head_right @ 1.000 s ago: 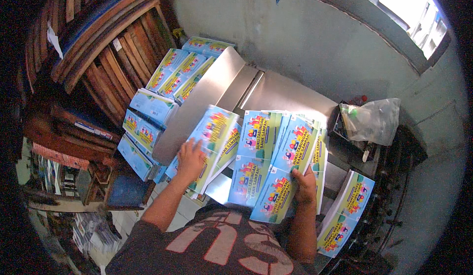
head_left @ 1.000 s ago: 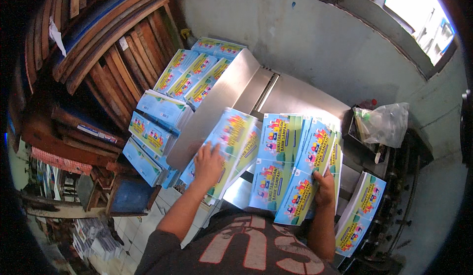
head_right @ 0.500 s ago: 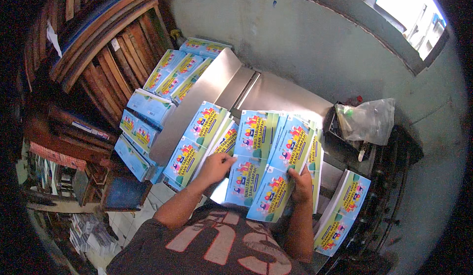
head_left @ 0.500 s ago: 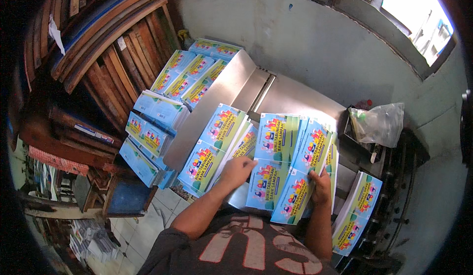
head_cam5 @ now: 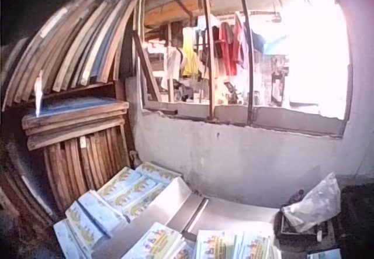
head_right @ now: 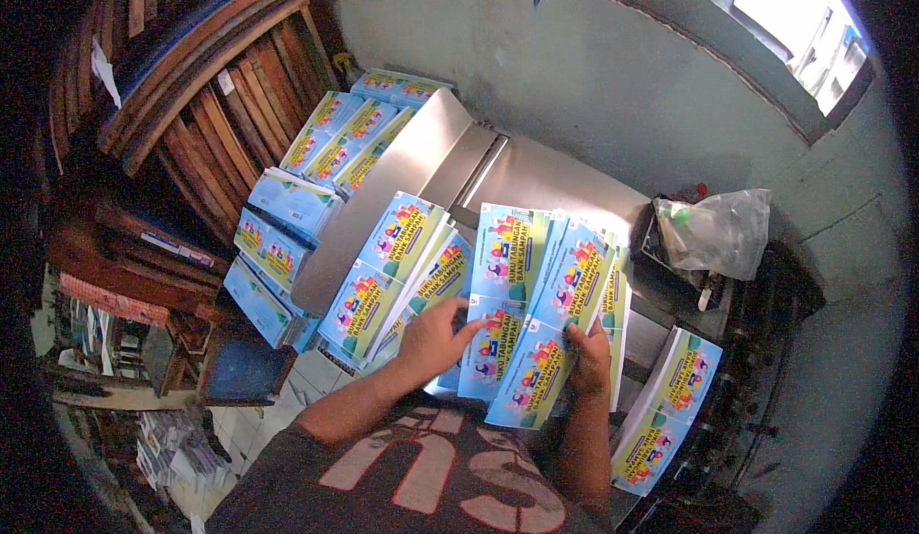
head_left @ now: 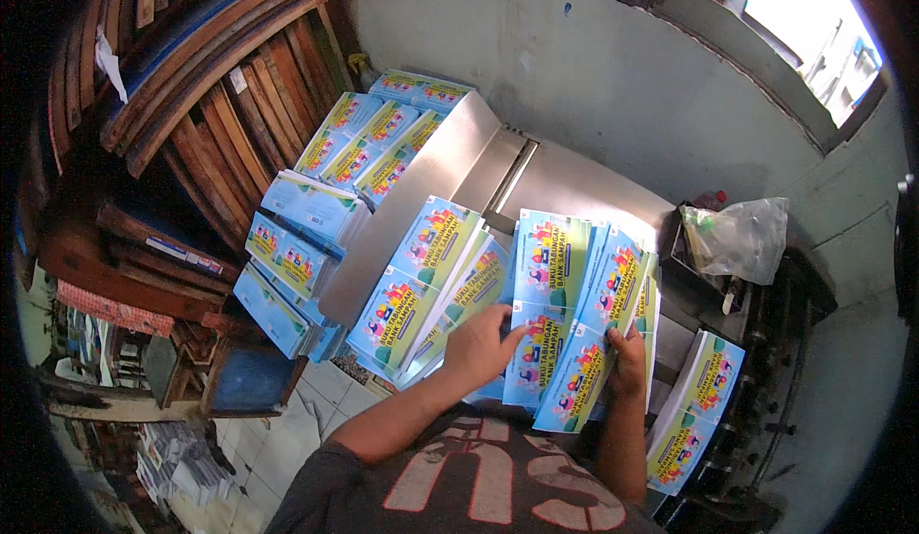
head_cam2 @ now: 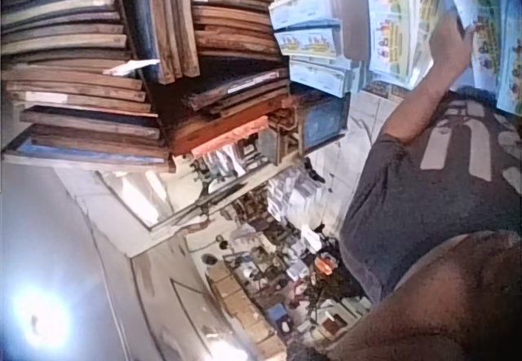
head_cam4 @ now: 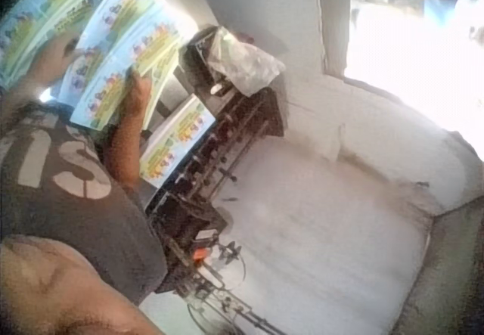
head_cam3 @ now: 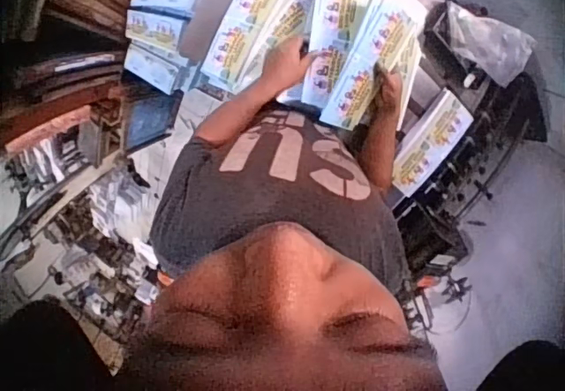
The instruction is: The person organizes and aligns stacks of paper booklets on a metal surface, flipping through them by hand to check alignment and then placing them onto a stack on the left.
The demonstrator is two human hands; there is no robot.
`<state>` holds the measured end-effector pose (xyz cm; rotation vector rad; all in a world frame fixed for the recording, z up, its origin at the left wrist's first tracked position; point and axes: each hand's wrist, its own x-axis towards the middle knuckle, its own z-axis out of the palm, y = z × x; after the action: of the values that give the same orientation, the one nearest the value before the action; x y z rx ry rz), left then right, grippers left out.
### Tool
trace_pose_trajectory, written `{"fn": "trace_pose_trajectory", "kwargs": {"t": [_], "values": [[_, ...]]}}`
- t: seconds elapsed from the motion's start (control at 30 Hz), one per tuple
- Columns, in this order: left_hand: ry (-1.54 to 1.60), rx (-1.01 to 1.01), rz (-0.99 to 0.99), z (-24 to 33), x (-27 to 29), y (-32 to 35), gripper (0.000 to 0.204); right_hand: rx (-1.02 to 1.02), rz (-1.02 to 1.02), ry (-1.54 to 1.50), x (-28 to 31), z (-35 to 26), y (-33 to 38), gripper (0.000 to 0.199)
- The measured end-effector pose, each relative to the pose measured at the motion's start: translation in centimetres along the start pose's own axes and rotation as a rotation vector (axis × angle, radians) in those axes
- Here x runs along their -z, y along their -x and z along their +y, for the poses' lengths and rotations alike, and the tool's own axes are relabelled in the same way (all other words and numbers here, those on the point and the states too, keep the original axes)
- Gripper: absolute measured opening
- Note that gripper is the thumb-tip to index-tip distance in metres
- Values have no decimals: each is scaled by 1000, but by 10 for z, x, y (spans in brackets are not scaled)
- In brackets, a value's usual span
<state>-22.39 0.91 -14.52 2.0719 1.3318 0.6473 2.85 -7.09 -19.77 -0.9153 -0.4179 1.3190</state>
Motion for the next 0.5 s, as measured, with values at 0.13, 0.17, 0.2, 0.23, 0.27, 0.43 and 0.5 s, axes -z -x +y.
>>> {"fn": "trace_pose_trajectory", "kwargs": {"t": [0.13,0.17,0.2,0.23,0.27,0.43,0.5], "values": [[351,298,-55,-31,1,-9,26,12,-43,-70,2,-2,1,55],[364,309,3,-32,16,-9,23,25,-32,-75,5,-3,-1,55],[178,281,109,-46,34,-7,21,29,-22,-80,6,-2,-1,55],[295,313,147,-79,50,-5,22,27,-13,-82,6,-1,1,55],[199,281,159,-106,73,-6,24,18,-9,-79,-1,-3,3,55],[-510,16,376,-74,73,-19,33,31,-38,-91,-4,-5,2,54],[-76,47,103,-44,29,-18,37,13,-34,-62,-4,-4,3,54]]}}
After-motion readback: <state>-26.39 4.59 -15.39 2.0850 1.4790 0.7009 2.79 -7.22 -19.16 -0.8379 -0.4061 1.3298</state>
